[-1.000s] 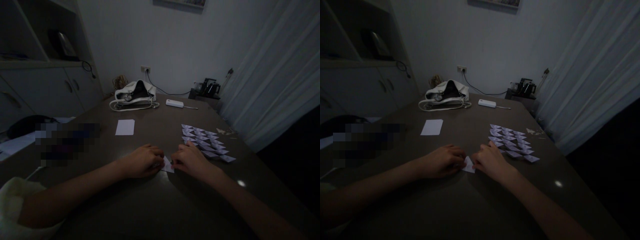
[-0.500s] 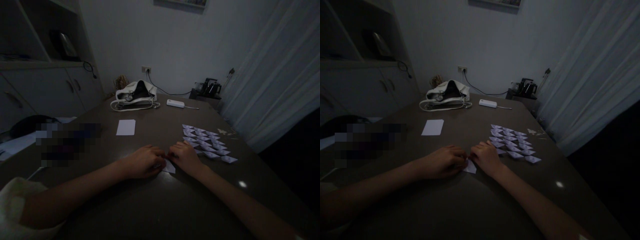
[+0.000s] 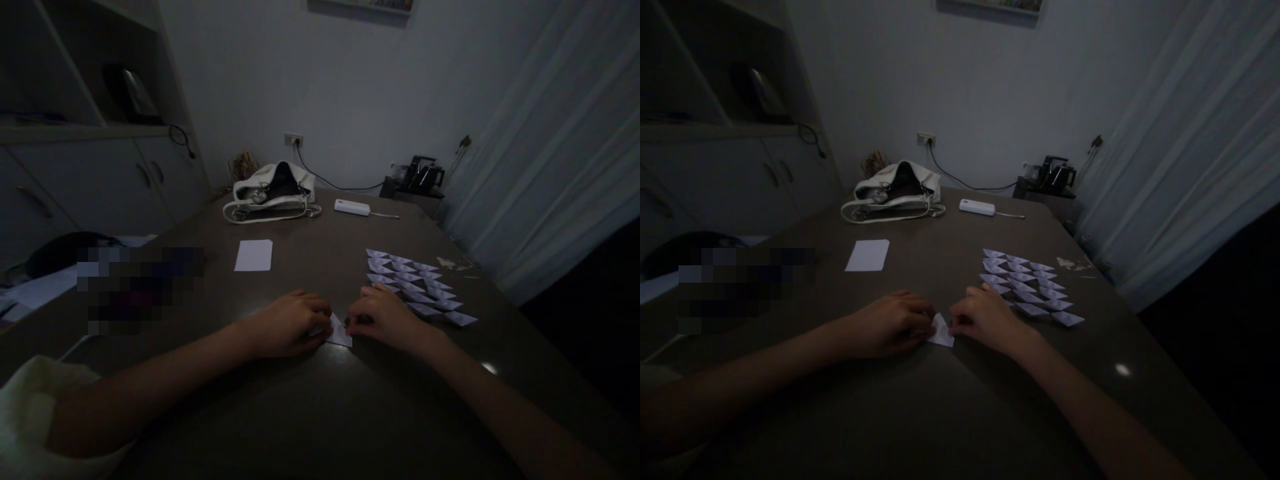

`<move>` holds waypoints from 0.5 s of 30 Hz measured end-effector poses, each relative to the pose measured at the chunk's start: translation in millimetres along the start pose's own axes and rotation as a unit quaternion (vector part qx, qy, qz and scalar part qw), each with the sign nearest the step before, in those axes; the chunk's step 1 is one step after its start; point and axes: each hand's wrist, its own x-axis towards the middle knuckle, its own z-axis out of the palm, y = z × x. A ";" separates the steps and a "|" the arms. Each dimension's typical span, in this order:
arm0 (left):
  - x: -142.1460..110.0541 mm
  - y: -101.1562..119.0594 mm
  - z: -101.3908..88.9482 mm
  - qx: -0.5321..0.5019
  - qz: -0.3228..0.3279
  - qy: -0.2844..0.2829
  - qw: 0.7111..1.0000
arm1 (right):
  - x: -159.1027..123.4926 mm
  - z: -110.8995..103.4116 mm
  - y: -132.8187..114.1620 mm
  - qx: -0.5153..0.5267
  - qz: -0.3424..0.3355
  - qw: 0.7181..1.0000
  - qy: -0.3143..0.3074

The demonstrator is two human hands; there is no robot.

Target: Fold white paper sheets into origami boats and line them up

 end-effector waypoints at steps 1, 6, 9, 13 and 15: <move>-0.1 -0.3 0.3 0.000 0.001 0.003 1.000 | -0.5 -1.2 -0.1 0.000 -0.004 1.000 -0.006; -0.1 -0.2 -0.1 0.003 0.002 0.008 1.000 | -2.3 -8.4 -4.9 -0.011 -0.004 1.000 -0.027; 0.0 0.3 -1.5 -0.002 0.000 0.004 1.000 | -4.2 -11.3 -7.8 -0.017 0.000 0.999 -0.036; -0.4 -0.5 -1.5 -0.027 -0.004 -0.001 1.000 | -7.2 -10.0 -6.2 -0.010 -0.005 0.999 -0.034; -1.0 -1.3 -0.2 -0.055 -0.004 0.000 0.998 | -8.3 -8.5 -5.0 0.012 -0.013 1.000 -0.026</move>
